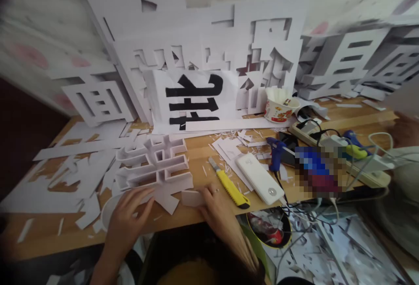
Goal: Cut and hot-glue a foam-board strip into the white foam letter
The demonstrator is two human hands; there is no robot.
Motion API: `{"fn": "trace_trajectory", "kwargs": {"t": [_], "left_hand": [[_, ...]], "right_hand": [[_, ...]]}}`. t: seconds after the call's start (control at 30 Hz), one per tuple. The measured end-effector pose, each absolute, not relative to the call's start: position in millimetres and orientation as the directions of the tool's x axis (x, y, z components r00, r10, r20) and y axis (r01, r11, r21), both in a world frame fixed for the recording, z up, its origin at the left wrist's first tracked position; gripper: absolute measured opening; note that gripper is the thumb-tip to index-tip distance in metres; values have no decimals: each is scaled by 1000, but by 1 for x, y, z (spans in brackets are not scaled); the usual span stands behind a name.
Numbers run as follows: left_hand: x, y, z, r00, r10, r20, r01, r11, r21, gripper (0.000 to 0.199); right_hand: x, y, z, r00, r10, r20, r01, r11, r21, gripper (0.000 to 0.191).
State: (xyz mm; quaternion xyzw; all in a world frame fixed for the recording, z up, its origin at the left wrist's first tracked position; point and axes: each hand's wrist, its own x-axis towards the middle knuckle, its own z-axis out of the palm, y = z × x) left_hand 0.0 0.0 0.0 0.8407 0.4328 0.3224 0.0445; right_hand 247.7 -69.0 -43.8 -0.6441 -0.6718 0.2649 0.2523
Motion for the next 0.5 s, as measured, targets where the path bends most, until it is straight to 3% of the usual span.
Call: {"fn": "trace_trajectory", "kwargs": {"t": [0.07,0.23,0.37,0.5], "left_hand": [[-2,-2,1,405,796,450,703,-586,402,18],[16,-1,-5,513,806,296,606,-584,540,25],[30,-1,-10,616,764,194,539,-587,604,39],[30,-2,-18,561,824,79,602,-472,644,27]], "right_hand": [[251,-68,-38,-99,995,26,699,88,-710,23],[248,-61,-24,-136,978,158,579,208,-789,25],[243,-58,-18,-31,982,187,556,173,-813,20],[242,-51,-22,117,964,239,594,124,-794,13]]}}
